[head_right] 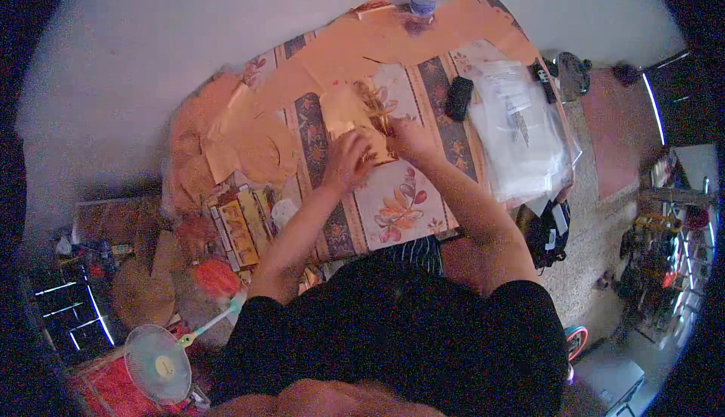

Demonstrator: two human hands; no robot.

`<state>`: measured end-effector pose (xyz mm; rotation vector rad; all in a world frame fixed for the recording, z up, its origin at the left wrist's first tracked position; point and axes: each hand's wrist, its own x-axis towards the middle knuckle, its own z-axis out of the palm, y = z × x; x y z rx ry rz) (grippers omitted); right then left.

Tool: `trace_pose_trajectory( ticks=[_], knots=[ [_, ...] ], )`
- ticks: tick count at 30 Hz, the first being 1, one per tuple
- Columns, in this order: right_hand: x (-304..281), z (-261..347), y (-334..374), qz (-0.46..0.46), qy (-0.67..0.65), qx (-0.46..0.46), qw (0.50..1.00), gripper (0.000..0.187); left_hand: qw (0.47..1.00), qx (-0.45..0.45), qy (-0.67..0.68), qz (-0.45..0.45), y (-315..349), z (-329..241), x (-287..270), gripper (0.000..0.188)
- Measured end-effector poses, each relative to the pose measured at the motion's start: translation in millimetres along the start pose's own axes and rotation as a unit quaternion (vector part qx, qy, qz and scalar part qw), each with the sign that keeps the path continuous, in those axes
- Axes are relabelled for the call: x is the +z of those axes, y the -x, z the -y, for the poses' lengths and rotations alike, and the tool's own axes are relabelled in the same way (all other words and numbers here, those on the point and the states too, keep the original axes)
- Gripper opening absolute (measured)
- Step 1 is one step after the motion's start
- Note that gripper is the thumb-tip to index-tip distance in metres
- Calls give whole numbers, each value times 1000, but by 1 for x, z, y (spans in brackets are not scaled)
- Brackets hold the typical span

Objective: Packaging copper-toned foil sheets and organizing various paper cutouts at a desk.

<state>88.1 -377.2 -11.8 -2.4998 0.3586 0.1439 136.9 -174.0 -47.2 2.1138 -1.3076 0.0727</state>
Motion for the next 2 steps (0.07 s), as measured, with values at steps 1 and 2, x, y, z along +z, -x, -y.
trace_pose_trajectory(
  ticks=[1,2],
  knots=[
    [3,-1,-2,2,-29,13,1000,28,995,-99,21,-1,8,4,-4,63],
    [3,0,-3,0,-30,12,999,28,980,-196,44,0,18,7,-12,68]
  ],
)
